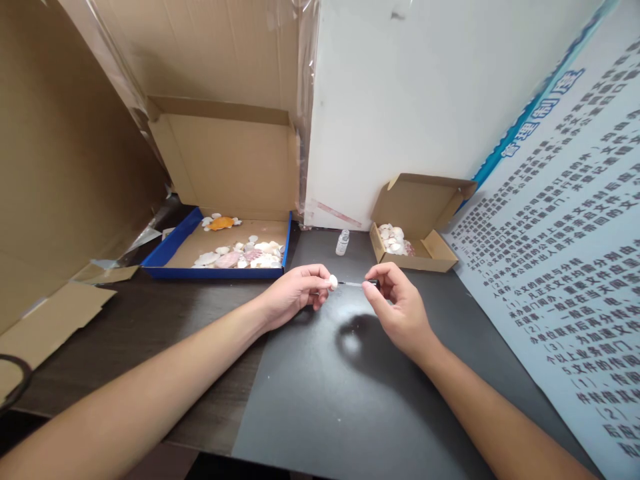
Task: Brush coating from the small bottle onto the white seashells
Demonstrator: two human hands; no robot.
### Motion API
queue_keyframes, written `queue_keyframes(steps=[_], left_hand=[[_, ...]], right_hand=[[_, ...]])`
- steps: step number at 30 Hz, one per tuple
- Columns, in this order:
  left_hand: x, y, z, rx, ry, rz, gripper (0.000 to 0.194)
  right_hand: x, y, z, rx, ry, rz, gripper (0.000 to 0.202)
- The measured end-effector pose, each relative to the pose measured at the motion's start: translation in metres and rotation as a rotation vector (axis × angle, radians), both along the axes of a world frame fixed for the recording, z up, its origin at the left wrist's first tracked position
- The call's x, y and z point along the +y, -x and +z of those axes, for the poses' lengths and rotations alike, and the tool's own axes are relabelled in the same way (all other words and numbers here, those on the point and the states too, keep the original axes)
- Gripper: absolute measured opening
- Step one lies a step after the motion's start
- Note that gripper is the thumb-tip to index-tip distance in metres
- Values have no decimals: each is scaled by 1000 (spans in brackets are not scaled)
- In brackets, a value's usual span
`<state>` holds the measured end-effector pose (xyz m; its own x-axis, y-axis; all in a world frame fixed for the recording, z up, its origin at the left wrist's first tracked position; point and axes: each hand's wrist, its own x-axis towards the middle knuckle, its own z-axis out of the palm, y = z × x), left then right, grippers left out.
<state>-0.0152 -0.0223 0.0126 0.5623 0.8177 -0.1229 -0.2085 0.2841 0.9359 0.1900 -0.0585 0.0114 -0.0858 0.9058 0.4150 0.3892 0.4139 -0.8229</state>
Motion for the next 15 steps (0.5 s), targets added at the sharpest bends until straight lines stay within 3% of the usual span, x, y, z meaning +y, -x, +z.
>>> queue_keyframes(steps=[8,15], left_hand=[[-1,-1,2,26,-6,26,20],[-2,-2,3,43,-25,18,23]], right_hand=[[-2,-1,-2,85,43,95,9],[-1,1,1,8,-5,39,8]])
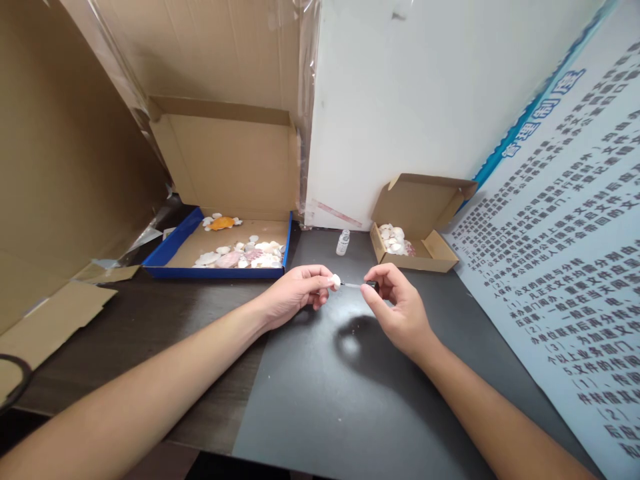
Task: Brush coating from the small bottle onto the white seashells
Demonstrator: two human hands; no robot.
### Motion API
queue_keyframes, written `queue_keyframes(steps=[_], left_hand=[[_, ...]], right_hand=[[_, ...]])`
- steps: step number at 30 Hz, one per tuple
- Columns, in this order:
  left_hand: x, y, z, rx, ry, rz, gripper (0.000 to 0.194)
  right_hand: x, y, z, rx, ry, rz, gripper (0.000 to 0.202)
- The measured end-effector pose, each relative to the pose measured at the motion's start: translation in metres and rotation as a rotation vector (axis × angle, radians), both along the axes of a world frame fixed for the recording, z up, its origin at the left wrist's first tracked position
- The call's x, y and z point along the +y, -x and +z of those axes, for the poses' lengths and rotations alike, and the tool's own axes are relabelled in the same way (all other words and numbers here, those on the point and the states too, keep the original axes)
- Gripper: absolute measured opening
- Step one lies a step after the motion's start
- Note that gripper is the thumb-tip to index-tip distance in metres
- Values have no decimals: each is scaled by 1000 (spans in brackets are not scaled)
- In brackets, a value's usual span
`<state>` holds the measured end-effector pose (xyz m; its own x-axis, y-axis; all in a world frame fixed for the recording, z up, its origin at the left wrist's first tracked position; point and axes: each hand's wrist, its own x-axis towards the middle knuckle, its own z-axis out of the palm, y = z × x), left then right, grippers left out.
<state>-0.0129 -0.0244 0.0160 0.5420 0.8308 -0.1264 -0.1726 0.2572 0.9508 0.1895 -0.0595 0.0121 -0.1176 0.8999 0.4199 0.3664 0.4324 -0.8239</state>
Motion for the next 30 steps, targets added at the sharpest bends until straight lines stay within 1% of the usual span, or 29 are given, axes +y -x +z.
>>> queue_keyframes(steps=[3,6,10,15,20,25,30], left_hand=[[-1,-1,1,19,-14,2,25],[-1,-2,1,30,-23,13,25],[0,-2,0,33,-15,19,24],[0,-1,-1,10,1,6,22],[1,-1,-2,-5,8,6,20],[0,0,-2,-19,0,-8,19],[0,0,-2,-19,3,-8,18]], right_hand=[[0,0,0,-1,0,7,8],[-1,-1,-2,55,26,29,6],[0,-2,-4,93,18,29,6],[0,-1,-3,41,6,0,7],[-2,0,1,-18,-45,-41,7],[-2,2,3,-39,-44,-60,7],[-2,2,2,-33,-50,-61,7]])
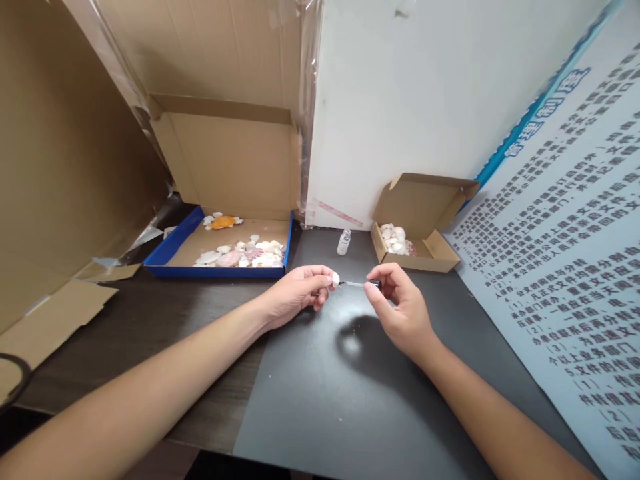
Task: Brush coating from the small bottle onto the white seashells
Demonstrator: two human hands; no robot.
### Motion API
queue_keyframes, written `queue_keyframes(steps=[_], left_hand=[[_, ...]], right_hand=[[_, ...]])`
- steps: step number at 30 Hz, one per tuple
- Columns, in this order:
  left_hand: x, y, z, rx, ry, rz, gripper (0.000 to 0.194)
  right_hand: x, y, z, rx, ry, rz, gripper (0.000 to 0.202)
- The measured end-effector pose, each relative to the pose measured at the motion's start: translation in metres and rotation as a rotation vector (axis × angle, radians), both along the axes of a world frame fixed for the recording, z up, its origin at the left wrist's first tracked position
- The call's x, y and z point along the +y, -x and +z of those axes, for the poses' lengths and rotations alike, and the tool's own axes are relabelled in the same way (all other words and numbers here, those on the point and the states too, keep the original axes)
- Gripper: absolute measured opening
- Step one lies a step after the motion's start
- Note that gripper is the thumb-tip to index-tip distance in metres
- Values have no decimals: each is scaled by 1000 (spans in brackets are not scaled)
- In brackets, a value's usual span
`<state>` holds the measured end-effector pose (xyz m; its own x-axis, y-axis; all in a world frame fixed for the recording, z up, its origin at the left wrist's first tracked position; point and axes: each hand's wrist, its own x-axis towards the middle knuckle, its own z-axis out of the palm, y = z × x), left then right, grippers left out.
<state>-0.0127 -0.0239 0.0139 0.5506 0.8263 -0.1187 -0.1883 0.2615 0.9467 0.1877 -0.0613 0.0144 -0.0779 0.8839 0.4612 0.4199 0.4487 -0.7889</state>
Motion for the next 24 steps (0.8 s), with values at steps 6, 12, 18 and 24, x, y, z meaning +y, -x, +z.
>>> queue_keyframes(steps=[6,12,18,24], left_hand=[[2,2,-3,-28,11,-18,14],[2,2,-3,-36,19,-27,13],[1,1,-2,-50,40,-13,13],[0,1,0,-55,54,-7,10]], right_hand=[[1,-2,-6,83,59,42,8],[1,-2,-6,98,62,65,9],[0,-1,-1,9,24,25,9],[1,-1,-3,64,61,99,8]])
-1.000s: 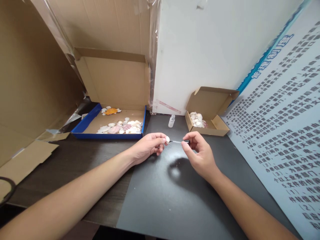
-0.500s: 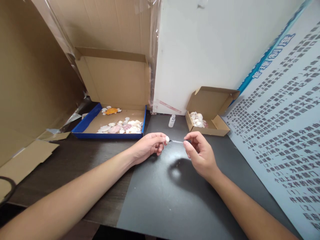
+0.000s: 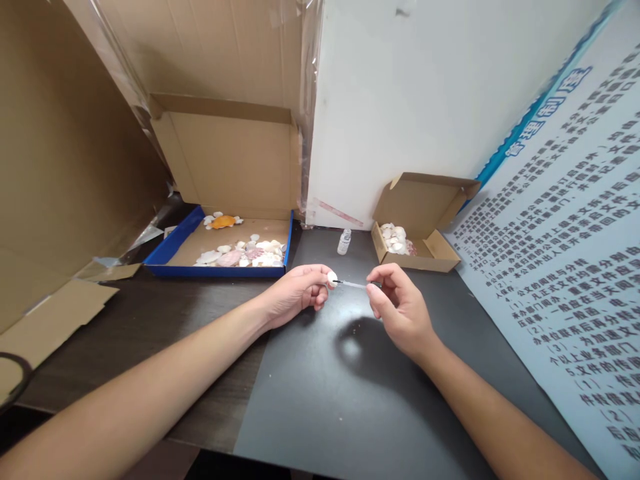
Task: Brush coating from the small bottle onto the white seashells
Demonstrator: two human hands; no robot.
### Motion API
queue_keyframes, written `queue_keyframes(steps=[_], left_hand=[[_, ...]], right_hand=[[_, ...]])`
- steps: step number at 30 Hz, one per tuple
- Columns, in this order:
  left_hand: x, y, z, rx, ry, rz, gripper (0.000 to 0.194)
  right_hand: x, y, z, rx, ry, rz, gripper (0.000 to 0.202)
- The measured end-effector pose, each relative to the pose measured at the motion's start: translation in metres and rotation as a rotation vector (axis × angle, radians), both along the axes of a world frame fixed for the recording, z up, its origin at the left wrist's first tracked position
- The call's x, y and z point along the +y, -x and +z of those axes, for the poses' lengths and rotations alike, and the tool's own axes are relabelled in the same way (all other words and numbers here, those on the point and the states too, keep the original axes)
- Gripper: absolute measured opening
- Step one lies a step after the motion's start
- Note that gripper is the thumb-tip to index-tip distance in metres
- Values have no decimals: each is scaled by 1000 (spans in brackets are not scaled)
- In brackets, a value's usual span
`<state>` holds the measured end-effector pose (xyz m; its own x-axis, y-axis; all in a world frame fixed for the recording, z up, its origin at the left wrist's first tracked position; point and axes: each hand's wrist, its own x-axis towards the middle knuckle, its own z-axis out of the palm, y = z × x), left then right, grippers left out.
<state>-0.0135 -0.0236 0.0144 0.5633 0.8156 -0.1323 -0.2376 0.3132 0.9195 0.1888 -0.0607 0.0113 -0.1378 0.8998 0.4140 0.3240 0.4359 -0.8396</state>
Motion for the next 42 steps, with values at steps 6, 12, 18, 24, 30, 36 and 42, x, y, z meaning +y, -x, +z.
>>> queue_keyframes(steps=[6,12,18,24,30,36,42], left_hand=[[0,0,0,-24,7,1,9],[0,0,0,-24,21,11,10],[1,0,-2,-27,23,18,10],[1,1,-3,-22,2,9,9],[1,1,-3,-9,-33,5,11],[1,0,-2,-5,-41,26,12],[2,0,-2,-17,-5,68,11]], right_hand=[[-1,-1,1,-44,-18,-54,8],[-2,0,1,-50,3,-1,9],[-2,1,4,-58,-32,-17,8],[-2,-1,0,-48,32,32,8],[-1,-1,-1,-39,29,43,10],[0,0,-1,-40,40,55,9],[-1,0,0,-24,52,62,8]])
